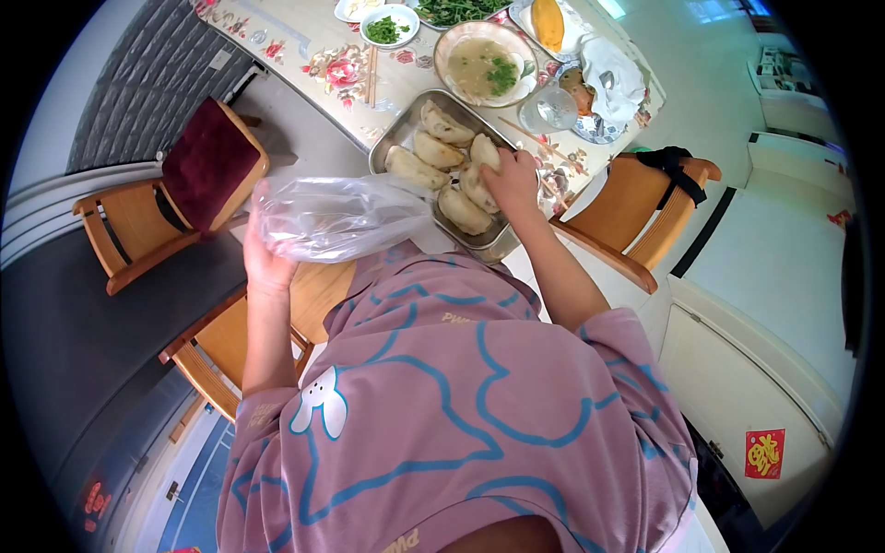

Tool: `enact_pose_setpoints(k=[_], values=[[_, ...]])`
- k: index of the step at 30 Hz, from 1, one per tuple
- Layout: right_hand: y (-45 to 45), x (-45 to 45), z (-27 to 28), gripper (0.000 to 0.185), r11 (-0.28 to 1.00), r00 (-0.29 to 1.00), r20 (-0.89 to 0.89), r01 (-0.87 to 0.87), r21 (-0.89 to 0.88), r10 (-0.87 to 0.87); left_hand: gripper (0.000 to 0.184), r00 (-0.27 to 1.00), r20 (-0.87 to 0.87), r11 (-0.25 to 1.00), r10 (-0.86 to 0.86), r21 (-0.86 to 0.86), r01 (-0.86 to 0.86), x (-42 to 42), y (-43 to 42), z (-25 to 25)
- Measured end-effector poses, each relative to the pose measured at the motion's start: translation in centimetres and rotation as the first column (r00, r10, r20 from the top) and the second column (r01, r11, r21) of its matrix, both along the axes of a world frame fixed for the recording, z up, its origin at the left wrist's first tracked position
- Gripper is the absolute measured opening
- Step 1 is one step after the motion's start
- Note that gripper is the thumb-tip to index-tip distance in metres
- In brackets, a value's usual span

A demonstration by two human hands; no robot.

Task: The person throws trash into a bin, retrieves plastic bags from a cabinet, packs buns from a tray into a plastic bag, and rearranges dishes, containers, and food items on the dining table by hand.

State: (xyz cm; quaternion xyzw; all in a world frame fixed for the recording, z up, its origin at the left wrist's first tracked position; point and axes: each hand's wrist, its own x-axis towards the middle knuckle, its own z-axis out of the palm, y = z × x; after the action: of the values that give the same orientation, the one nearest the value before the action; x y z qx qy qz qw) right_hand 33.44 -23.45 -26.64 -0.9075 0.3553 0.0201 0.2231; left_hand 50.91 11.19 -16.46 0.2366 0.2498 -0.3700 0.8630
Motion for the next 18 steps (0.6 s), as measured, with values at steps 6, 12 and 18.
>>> enact_pose_setpoints(k=[6,12,18], values=[[-0.9,-2.6,1.7,0.055,0.933,0.867,0.400,0.174,0.314,-0.296,0.037,0.980,0.033,0.976,-0.197,-0.085,0.199,-0.4,-6.0,-2.2],[-1.4,-3.4,9.9,0.055,0.362,0.684,0.409,-0.221,0.906,-0.604,0.046,0.924,0.050,0.920,-0.379,0.133,0.370,-1.3,-12.0,-4.8],[1.9,-0.8,9.2,0.060,-0.110,0.894,0.309,-0.360,0.927,-0.325,0.042,0.863,0.051,0.843,-0.503,0.251,0.476,-2.5,-16.3,-3.3]])
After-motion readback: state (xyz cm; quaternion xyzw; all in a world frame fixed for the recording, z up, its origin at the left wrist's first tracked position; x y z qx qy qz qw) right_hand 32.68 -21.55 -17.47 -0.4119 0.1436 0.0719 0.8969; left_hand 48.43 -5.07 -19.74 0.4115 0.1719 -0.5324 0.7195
